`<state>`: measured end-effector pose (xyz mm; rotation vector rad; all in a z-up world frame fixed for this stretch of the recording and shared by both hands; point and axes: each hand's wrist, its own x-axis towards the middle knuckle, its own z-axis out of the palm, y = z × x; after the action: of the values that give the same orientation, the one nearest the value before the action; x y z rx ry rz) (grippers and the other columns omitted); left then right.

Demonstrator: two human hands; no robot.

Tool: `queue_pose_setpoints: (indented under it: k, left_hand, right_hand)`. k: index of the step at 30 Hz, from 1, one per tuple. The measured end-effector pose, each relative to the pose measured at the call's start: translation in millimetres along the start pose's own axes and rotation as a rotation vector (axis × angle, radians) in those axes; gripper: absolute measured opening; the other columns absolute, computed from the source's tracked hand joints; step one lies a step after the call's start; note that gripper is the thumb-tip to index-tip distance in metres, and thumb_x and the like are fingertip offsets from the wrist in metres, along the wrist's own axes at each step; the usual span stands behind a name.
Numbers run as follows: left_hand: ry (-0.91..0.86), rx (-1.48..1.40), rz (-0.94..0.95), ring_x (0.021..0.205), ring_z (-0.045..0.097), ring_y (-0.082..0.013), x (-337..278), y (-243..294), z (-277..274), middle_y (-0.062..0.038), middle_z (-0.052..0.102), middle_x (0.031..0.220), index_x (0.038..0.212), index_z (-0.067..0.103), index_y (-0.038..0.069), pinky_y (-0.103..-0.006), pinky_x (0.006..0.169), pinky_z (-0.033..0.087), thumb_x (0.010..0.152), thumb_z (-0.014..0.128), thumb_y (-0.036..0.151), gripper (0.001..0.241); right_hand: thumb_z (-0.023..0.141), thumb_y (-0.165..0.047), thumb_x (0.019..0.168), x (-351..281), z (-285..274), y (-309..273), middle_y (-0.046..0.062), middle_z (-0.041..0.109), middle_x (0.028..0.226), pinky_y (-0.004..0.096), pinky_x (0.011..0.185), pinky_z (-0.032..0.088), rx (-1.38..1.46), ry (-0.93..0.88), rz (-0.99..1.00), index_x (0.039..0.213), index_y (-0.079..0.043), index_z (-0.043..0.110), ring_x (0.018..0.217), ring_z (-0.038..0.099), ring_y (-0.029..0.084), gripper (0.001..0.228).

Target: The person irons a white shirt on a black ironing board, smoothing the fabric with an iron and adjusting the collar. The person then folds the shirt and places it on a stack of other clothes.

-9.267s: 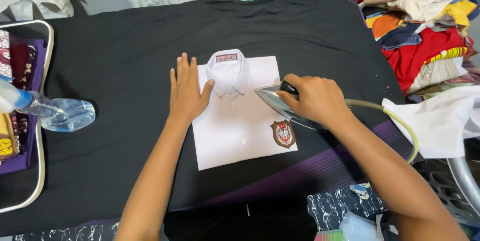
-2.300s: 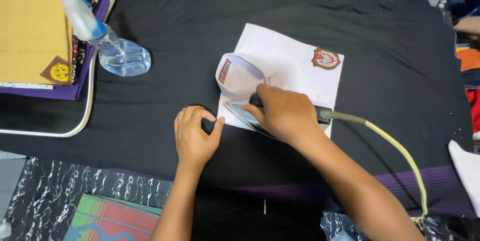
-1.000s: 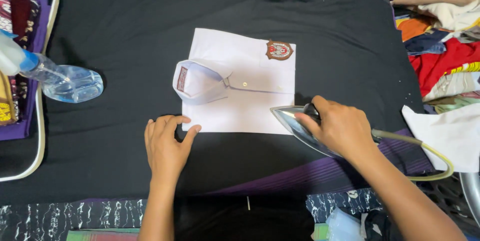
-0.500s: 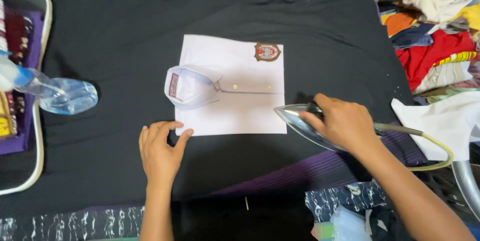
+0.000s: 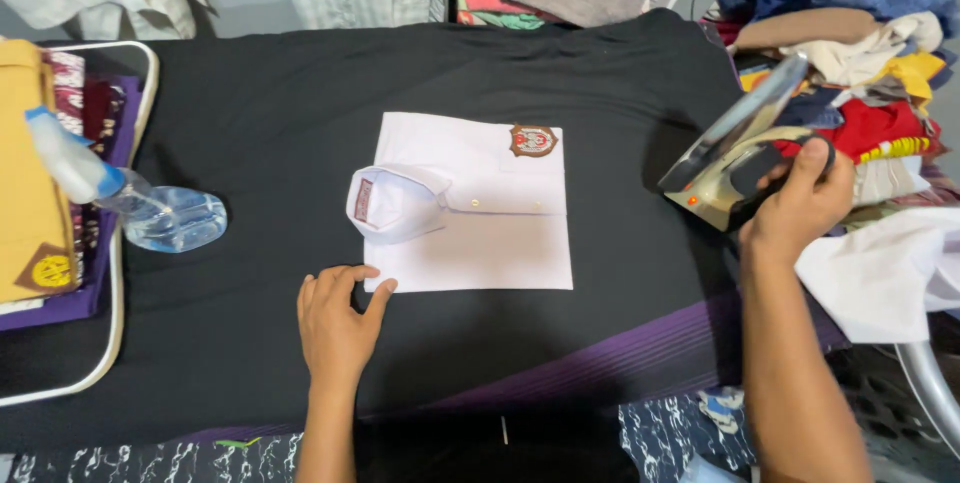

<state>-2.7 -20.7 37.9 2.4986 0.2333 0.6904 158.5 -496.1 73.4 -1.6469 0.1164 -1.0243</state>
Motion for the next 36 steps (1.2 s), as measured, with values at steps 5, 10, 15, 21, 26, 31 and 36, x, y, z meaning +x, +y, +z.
queue_pose_setpoints:
  k: [5,10,15,21,26,31,36]
  left_hand:
    - [0.007,0.004,-0.011,0.088,0.062,-0.0227,-1,-1,0,-0.002,0.066,0.095,0.098,0.073,0.012,-0.048,0.116,0.039,0.084,0.079,0.032,0.025]
    - [-0.003,-0.005,-0.017,0.087,0.062,-0.0238,-1,1,1,-0.003,0.066,0.094,0.097,0.074,0.011,-0.0489,0.115,0.038,0.084,0.078,0.032,0.025]
    - [0.008,0.015,-0.034,0.095,0.063,-0.0249,-3,6,-1,-0.003,0.067,0.097,0.102,0.072,0.009,-0.0499,0.114,0.039,0.083,0.079,0.031,0.029]
    - [0.039,-0.004,-0.115,0.116,0.06,-0.0354,-26,13,9,-0.017,0.063,0.122,0.124,0.058,0.0,-0.0566,0.117,0.032,0.082,0.076,0.032,0.056]
    - [0.134,-0.12,-0.047,0.127,0.044,-0.0503,-62,62,34,-0.033,0.039,0.146,0.136,0.048,-0.007,-0.0594,0.109,0.032,0.083,0.074,0.036,0.073]
    - [-0.026,-0.467,-0.095,0.125,0.044,-0.0425,-98,111,33,-0.026,0.033,0.152,0.14,0.046,0.003,-0.0556,0.105,0.032,0.08,0.076,0.027,0.072]
    - [-0.193,-0.803,-0.153,0.133,0.041,-0.0364,-121,118,42,-0.022,0.035,0.147,0.141,0.037,-0.001,-0.0461,0.113,0.035,0.082,0.072,0.025,0.073]
  right_hand:
    - [0.05,-0.033,0.115,-35,18,11,0.004,0.053,0.085,0.026,0.067,0.047,0.071,0.094,-0.049,0.105,-0.005,0.053,0.072,0.051,0.012,0.029]
    - [0.037,-0.035,0.118,-59,7,10,0.01,0.053,0.094,0.032,0.081,0.046,-0.07,0.049,-0.155,0.108,-0.001,0.046,0.081,0.051,0.019,0.036]
    - [0.047,-0.008,0.113,-65,-8,10,0.035,0.056,0.124,0.046,0.101,0.042,-0.269,-0.104,-0.303,0.132,0.017,0.047,0.108,0.056,0.044,0.031]
    - [0.043,0.004,0.111,-134,-17,-36,0.025,0.043,0.115,0.045,0.1,0.038,-0.256,0.077,-0.276,0.12,0.011,0.038,0.105,0.045,0.035,0.012]
    - [0.065,-0.013,0.095,-159,41,-53,0.02,0.066,0.118,0.037,0.085,0.052,-0.4,-0.575,0.127,0.137,0.007,0.052,0.096,0.066,0.027,0.049]
    - [0.062,-0.035,0.094,-126,101,-51,0.024,0.071,0.121,0.04,0.093,0.051,-0.679,-0.826,0.323,0.139,0.012,0.056,0.109,0.068,0.038,0.065]
    - [0.075,-0.024,0.095,-114,130,-16,0.018,0.062,0.075,0.036,0.049,0.048,-0.396,-0.773,0.634,0.1,0.008,0.071,0.059,0.056,0.025,0.032]
